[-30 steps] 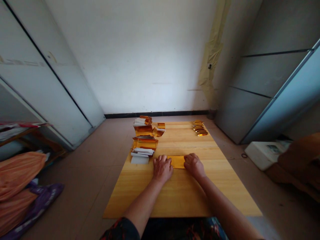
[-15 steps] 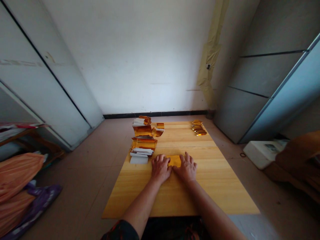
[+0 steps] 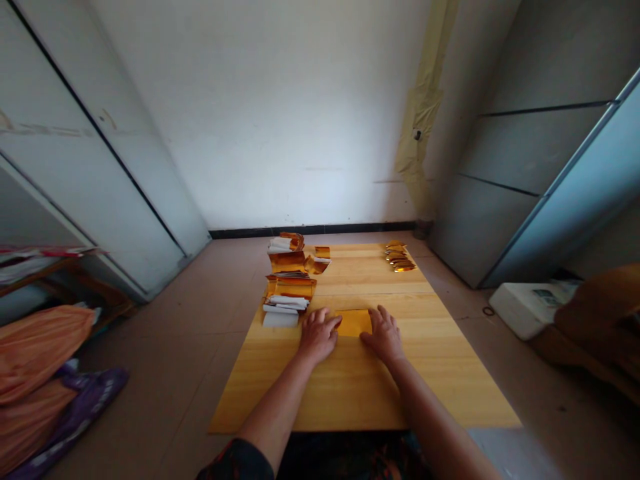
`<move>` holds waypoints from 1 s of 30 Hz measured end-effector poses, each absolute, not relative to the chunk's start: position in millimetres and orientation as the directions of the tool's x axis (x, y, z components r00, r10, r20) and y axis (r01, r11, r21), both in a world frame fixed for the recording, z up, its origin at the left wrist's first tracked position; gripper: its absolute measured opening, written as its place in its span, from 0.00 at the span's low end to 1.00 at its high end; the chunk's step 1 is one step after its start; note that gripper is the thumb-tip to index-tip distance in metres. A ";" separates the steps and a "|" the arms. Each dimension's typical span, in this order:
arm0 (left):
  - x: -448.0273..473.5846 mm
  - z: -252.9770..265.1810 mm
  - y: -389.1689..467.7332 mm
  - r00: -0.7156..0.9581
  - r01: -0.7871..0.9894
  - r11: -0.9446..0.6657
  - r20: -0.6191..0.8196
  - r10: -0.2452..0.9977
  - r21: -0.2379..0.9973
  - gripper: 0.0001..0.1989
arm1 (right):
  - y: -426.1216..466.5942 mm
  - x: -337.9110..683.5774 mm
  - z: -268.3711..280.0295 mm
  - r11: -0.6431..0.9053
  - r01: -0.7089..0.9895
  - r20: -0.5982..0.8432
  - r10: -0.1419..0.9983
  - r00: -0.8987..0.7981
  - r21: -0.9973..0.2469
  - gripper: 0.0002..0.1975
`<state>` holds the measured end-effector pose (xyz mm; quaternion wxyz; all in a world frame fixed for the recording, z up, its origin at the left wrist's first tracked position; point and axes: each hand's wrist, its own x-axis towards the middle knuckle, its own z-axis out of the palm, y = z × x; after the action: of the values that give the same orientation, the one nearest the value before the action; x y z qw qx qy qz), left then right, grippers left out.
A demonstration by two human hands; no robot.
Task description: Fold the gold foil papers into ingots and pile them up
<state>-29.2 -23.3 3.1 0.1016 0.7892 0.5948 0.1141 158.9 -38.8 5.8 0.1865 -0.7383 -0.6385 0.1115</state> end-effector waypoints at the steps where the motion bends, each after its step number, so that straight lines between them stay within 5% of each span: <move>1: -30.2 2.9 -22.7 0.274 0.916 -0.277 0.054 0.960 0.289 0.22 | -38.0 161.4 3.9 -0.102 0.899 0.087 0.984 0.153 -0.426 0.29; 14: -31.6 2.7 -27.8 0.302 0.909 -0.322 0.116 0.946 0.264 0.21 | -27.6 186.8 -23.3 0.082 0.883 0.275 0.960 0.054 -0.462 0.29; 18: -33.2 2.7 -30.3 0.335 0.883 -0.371 0.167 0.927 0.287 0.24 | -34.3 185.8 -9.2 0.273 0.855 0.350 0.930 -0.117 -0.440 0.26; 23: -34.1 0.3 -27.9 0.312 0.882 -0.350 0.167 0.935 0.314 0.21 | -43.6 182.4 9.3 0.425 0.825 0.220 0.904 -0.367 -0.372 0.16; 30: -33.9 4.7 -29.3 0.315 0.876 -0.354 0.168 0.934 0.327 0.20 | -40.9 184.4 10.9 0.451 0.837 0.203 0.891 -0.405 -0.309 0.09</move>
<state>-33.9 -29.3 4.7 0.0877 0.8061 0.5614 0.1652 184.4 -40.9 10.9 0.1710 -0.5179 -0.8344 0.0793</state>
